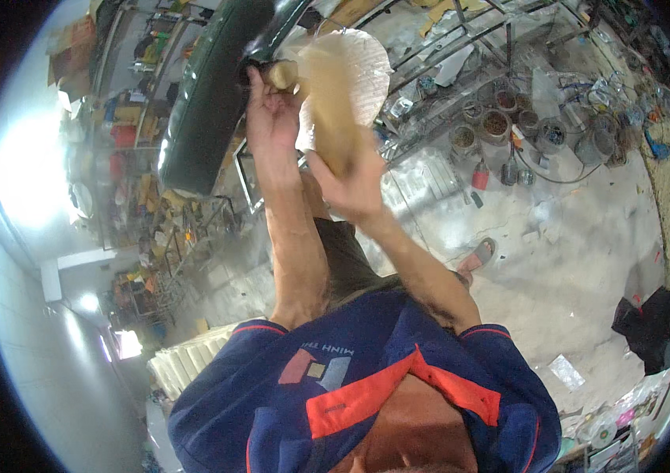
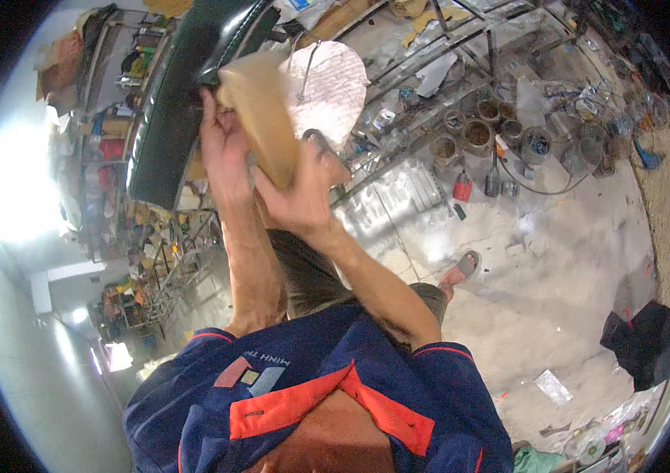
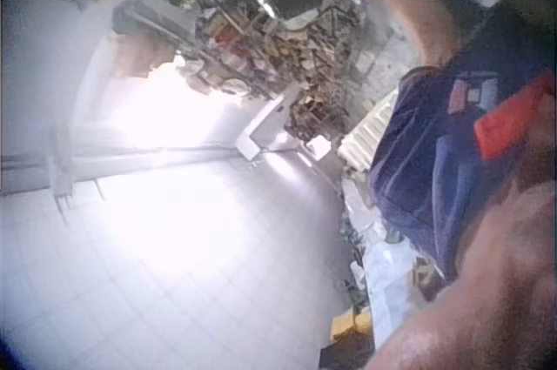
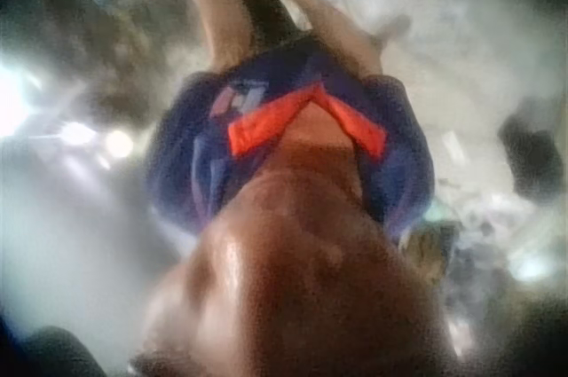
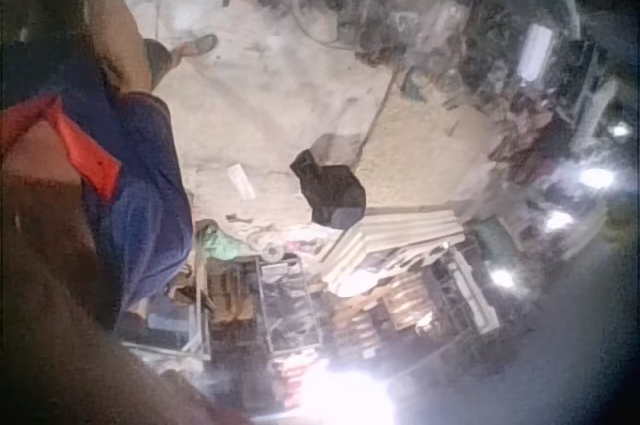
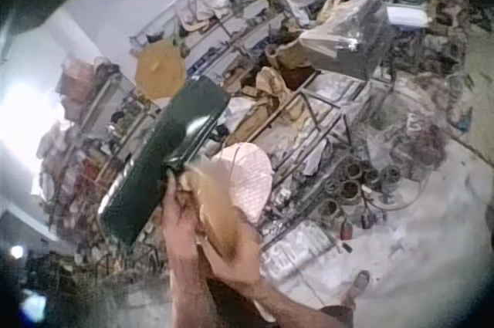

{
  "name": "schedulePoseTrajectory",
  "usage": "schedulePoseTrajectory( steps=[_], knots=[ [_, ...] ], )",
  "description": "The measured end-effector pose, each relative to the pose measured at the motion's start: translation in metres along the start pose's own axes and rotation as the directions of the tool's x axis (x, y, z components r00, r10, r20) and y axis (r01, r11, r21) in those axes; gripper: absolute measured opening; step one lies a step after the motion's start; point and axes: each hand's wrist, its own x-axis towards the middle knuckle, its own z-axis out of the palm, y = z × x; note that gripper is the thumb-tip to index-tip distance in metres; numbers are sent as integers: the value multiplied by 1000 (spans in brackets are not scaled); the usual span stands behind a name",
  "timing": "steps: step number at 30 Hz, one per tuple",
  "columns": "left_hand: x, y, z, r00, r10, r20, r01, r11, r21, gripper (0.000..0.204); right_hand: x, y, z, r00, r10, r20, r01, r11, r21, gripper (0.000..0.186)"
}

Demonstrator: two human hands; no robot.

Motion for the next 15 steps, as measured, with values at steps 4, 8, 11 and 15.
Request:
schedulePoseTrajectory(
  steps=[4, 8, 11, 15],
  knots=[
    [-1, 1, -4, 999, 32, 21, -32, 999, 0, 36, -6, -28, -14, 997, -27, -79, 39, 987, 153, 59],
    [3, -5, -4, 999, -23, 41, 22, 1000, 8, 36, 1, -14, 3, 998, 34, 57, -35, 999, 11, 62],
    [-4, -1, -4, 999, -8, -31, 10, 998, 66, 39, 8, -15, -3, 993, 69, 96, -61, 995, -84, 63],
    [3, 0, 5, 1000, -7, -15, 6, 1000, -28, 38, -18, -7, -7, 989, -99, -108, 118, 976, 181, 62]
  ],
)
